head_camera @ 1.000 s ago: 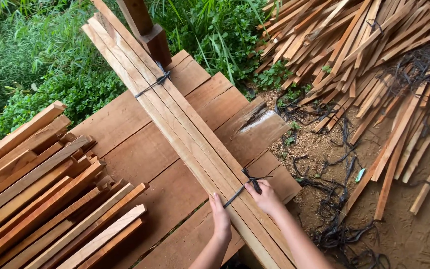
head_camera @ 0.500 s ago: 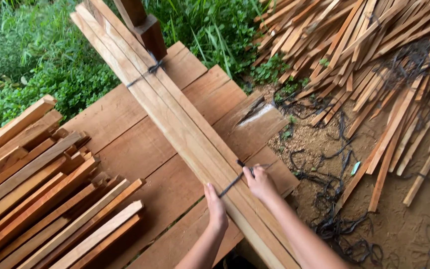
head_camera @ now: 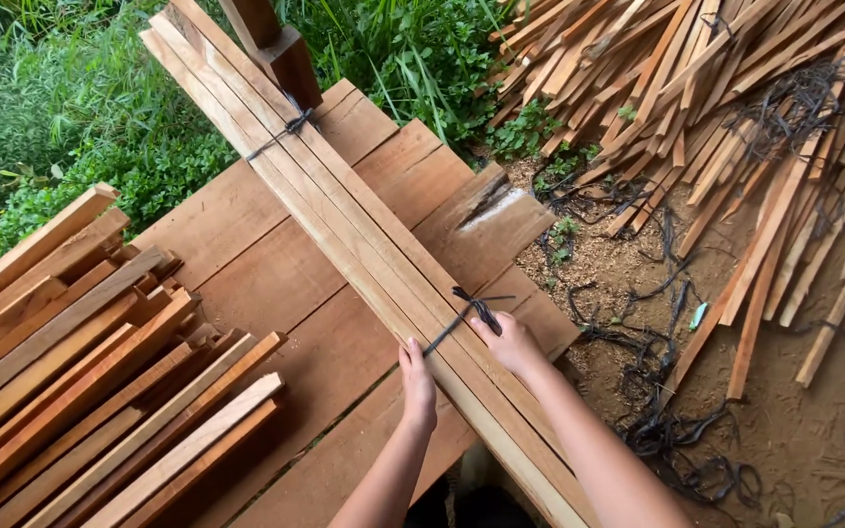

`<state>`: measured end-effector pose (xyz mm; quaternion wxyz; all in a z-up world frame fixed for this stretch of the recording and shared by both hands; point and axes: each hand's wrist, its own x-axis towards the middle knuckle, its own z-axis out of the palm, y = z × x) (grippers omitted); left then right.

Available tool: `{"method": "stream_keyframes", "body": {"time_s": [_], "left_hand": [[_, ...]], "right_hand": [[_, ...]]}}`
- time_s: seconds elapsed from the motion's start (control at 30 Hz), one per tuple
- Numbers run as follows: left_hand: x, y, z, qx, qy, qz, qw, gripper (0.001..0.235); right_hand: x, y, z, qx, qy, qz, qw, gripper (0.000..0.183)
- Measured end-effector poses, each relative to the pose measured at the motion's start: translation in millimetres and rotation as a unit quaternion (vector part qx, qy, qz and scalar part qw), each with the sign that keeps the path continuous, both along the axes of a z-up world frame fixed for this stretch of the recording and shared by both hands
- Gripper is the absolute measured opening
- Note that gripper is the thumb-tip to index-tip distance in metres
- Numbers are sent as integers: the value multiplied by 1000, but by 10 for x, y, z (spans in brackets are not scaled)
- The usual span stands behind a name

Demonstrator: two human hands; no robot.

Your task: The person picks up a bundle of wooden planks, removes the ties, and places the planks one by one onto a wooden rack. The planks are stacked neatly on the rack.

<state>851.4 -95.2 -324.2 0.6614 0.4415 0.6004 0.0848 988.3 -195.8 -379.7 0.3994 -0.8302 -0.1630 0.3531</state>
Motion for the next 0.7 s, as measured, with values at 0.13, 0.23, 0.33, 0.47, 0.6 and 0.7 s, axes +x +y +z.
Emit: {"method": "stream_keyframes", "body": {"time_s": [0.13,0.23,0.33,0.47,0.6,0.7], "left_hand": [[-259,-417,-494,8,8,-9,1000,99],[-380,-821,-549,9,22,-25,999,100],[-452,-1212,-464,14,16,-5,1000,101],[-606,-1877,-450,21,19,5,1000,96],[-766,-2666,-405,14,27,12,999,94],[-820,-3152,-137,1,31,-10,999,95]], "right_hand": [[-56,-613,-135,-11,-28,28,999,51],[-160,-1165,-38,-13,-29,41,999,52],[-225,-1707,-205,-48,6,57,997,54],[-337,-2406,-79,-80,43,78,993,55],[-429,-3118,103,-117,56,85,988,59],[-531,-3586,-34,-106,65,80,989,56]]}}
